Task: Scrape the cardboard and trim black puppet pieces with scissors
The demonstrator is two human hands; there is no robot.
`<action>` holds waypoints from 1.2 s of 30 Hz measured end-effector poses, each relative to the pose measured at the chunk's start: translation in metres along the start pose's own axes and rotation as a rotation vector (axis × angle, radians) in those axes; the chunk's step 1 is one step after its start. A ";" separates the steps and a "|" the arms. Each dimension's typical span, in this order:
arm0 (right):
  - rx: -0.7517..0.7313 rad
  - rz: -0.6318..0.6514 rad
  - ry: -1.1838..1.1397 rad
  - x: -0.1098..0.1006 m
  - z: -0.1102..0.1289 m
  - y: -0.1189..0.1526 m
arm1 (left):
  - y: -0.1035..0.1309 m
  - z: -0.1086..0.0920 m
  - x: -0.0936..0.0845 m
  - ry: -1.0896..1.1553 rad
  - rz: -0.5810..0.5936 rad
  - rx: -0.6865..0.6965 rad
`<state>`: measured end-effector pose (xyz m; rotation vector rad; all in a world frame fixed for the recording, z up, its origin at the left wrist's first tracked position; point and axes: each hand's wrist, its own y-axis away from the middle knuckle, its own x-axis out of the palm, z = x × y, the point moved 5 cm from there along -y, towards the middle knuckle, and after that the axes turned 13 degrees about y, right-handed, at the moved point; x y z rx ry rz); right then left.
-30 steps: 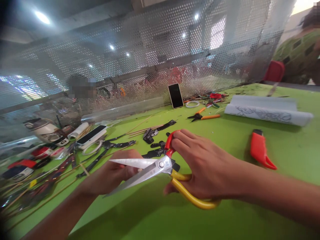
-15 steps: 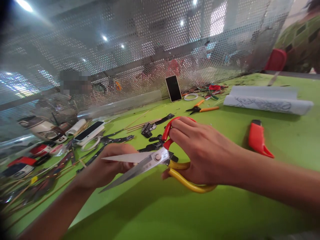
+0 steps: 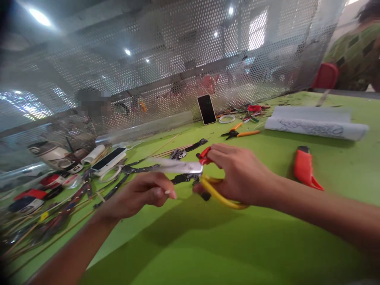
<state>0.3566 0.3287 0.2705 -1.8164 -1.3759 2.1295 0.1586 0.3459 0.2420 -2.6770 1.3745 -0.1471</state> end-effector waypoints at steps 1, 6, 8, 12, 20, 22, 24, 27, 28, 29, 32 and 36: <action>0.075 0.050 0.033 0.006 -0.010 -0.002 | -0.001 0.002 -0.001 0.006 0.006 0.001; 0.341 0.334 0.205 0.039 -0.075 0.001 | -0.003 0.011 -0.003 0.029 0.033 -0.044; 0.357 0.360 0.227 0.050 -0.097 0.004 | -0.004 0.013 -0.003 0.007 0.029 -0.068; 0.349 0.346 0.251 0.063 -0.127 0.011 | -0.006 0.016 -0.003 -0.061 0.029 -0.134; 0.199 0.103 0.282 0.053 -0.124 0.024 | -0.007 0.020 -0.017 -0.240 0.039 -0.125; 0.153 0.099 0.266 0.047 -0.117 0.020 | -0.008 0.021 -0.019 -0.283 0.041 -0.117; 0.095 0.095 0.261 0.039 -0.103 0.012 | -0.008 0.023 -0.020 -0.316 0.036 -0.115; -0.017 0.142 0.143 0.029 -0.061 0.000 | -0.009 0.023 -0.019 -0.365 0.015 -0.148; -0.072 0.237 -0.035 0.031 -0.042 0.000 | -0.009 0.023 -0.019 -0.393 0.006 -0.164; -0.143 0.289 -0.113 0.030 -0.021 0.001 | -0.009 0.022 -0.018 -0.436 -0.005 -0.175; -0.283 0.422 -0.178 0.035 0.027 0.011 | -0.010 0.018 -0.019 -0.644 -0.060 -0.151; -0.431 0.410 -0.006 0.045 0.047 0.023 | -0.012 0.020 -0.022 -0.962 -0.119 -0.119</action>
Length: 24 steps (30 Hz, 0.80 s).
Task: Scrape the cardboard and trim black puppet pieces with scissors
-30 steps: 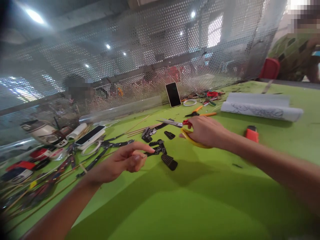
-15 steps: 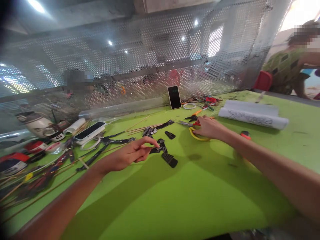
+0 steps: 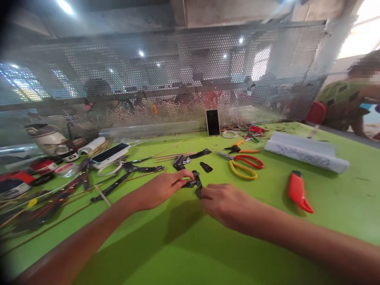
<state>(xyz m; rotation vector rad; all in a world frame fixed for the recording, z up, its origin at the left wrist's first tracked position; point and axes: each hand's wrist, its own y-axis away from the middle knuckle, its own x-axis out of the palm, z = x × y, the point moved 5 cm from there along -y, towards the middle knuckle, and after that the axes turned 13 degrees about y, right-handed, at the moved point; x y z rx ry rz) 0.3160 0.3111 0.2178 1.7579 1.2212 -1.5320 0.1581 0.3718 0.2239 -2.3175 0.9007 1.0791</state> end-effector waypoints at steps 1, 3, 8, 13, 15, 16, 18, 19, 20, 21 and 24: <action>-0.015 0.002 0.038 0.002 0.000 0.000 | -0.001 0.002 0.001 -0.081 -0.011 -0.014; -0.044 0.013 0.093 0.003 0.002 -0.001 | -0.002 0.006 0.004 -0.221 -0.038 -0.046; -0.159 0.041 0.317 -0.001 0.015 -0.008 | -0.001 0.004 0.002 -0.367 -0.094 -0.055; -0.233 0.084 0.401 0.007 0.021 -0.014 | -0.001 -0.001 0.000 -0.358 -0.111 -0.045; -0.246 0.113 0.404 0.012 0.022 -0.016 | -0.001 -0.003 0.002 -0.338 -0.119 -0.030; -0.246 0.126 0.409 0.014 0.022 -0.017 | -0.001 -0.004 0.003 -0.329 -0.124 -0.023; -0.229 0.147 0.416 0.014 0.021 -0.020 | 0.000 -0.004 0.004 -0.307 -0.133 -0.007; -0.214 0.160 0.408 0.013 0.019 -0.022 | 0.000 -0.004 0.005 -0.293 -0.134 0.004; -0.191 0.175 0.386 0.011 0.017 -0.024 | 0.000 -0.004 0.005 -0.279 -0.132 0.019; -0.157 0.189 0.349 0.007 0.013 -0.025 | 0.000 -0.004 0.006 -0.266 -0.128 0.034; 0.021 0.171 0.070 -0.006 -0.003 -0.030 | -0.001 -0.005 0.005 -0.239 -0.134 0.059</action>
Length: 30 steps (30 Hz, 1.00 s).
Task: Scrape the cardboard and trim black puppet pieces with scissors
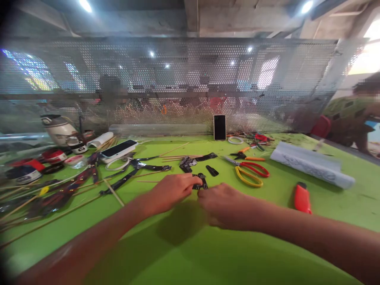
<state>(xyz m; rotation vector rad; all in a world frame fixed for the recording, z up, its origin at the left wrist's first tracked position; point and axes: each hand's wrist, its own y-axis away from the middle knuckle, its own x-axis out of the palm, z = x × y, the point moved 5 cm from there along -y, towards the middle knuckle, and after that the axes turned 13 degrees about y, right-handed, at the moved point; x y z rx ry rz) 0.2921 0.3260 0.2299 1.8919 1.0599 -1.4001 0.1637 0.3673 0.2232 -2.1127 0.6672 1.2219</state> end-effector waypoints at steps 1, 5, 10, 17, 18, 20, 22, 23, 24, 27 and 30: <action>0.081 -0.038 -0.152 -0.003 -0.008 0.000 | 0.000 0.000 -0.001 0.006 -0.015 -0.004; 0.470 -0.263 -0.886 0.001 -0.034 0.009 | 0.001 -0.010 -0.004 0.092 -0.062 0.037; 0.671 -0.309 -1.526 0.022 -0.022 0.017 | 0.007 -0.030 0.001 0.208 -0.125 0.138; 0.646 -0.304 -1.525 0.022 -0.017 0.022 | 0.013 -0.041 0.007 0.201 -0.235 0.196; 0.646 -0.304 -1.504 0.024 -0.018 0.023 | 0.013 -0.042 0.008 0.201 -0.244 0.207; 0.638 -0.307 -1.477 0.026 -0.019 0.023 | 0.014 -0.043 0.009 0.202 -0.248 0.226; 0.624 -0.313 -1.449 0.028 -0.019 0.023 | 0.015 -0.044 0.010 0.200 -0.248 0.231; 0.614 -0.315 -1.432 0.028 -0.018 0.023 | 0.015 -0.044 0.011 0.199 -0.246 0.228; 0.603 -0.318 -1.411 0.028 -0.017 0.022 | 0.015 -0.044 0.012 0.197 -0.239 0.221; 0.567 -0.327 -1.329 0.025 -0.014 0.021 | 0.015 -0.045 0.013 0.186 -0.227 0.210; 0.549 -0.335 -1.156 0.021 -0.012 0.021 | 0.015 -0.045 0.013 0.170 -0.230 0.207</action>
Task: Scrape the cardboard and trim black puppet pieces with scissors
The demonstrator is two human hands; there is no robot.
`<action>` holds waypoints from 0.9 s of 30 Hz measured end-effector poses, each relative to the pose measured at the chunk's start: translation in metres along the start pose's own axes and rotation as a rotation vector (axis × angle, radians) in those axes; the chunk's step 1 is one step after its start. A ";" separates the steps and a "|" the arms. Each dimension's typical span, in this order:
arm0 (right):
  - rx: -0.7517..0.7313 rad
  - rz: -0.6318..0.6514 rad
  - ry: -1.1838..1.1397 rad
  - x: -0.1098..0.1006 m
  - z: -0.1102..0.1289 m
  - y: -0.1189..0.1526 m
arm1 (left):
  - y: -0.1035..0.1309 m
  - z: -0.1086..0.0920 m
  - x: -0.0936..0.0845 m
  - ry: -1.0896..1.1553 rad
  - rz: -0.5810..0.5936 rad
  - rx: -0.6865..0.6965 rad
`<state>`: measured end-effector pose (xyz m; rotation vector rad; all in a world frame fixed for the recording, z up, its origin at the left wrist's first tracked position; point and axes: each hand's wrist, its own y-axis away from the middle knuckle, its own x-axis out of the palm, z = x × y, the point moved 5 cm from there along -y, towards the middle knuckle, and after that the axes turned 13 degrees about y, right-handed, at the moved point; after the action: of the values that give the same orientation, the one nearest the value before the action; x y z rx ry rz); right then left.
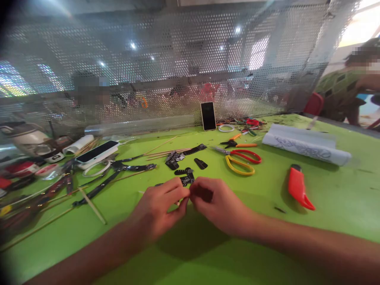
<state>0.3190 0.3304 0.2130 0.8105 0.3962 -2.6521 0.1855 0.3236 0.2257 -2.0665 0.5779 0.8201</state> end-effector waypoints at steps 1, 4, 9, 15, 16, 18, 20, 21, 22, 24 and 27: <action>-0.018 -0.013 0.062 0.000 0.001 0.000 | 0.000 0.000 0.000 0.002 -0.001 0.000; -0.069 -0.048 0.194 -0.002 0.001 0.000 | 0.001 0.002 0.001 0.018 -0.005 -0.004; -0.187 -0.107 0.230 -0.004 0.003 0.001 | 0.003 0.004 0.002 0.083 -0.038 -0.008; -0.193 -0.144 0.220 -0.008 0.006 0.002 | 0.001 0.002 0.001 0.229 -0.079 -0.016; -0.196 -0.150 0.206 -0.009 0.007 0.002 | 0.001 0.001 0.000 0.241 -0.086 -0.016; -0.210 -0.154 0.162 -0.013 0.010 0.003 | 0.001 -0.002 -0.001 0.258 -0.098 -0.014; -0.231 -0.127 0.113 -0.016 0.015 0.004 | 0.000 -0.005 -0.002 0.278 -0.097 -0.003; -0.242 -0.109 0.096 -0.017 0.017 0.005 | 0.000 -0.007 -0.002 0.286 -0.094 0.006; -0.252 -0.095 0.087 -0.018 0.020 0.006 | 0.000 -0.008 -0.002 0.290 -0.089 0.016; -0.265 -0.062 0.090 -0.020 0.025 0.008 | -0.001 -0.012 -0.003 0.293 -0.080 0.034; -0.261 -0.048 0.095 -0.021 0.027 0.010 | -0.002 -0.018 -0.006 0.292 -0.064 0.038</action>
<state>0.3256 0.3166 0.2453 0.8532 0.7771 -2.5378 0.1888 0.3106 0.2386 -2.1734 0.6746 0.4686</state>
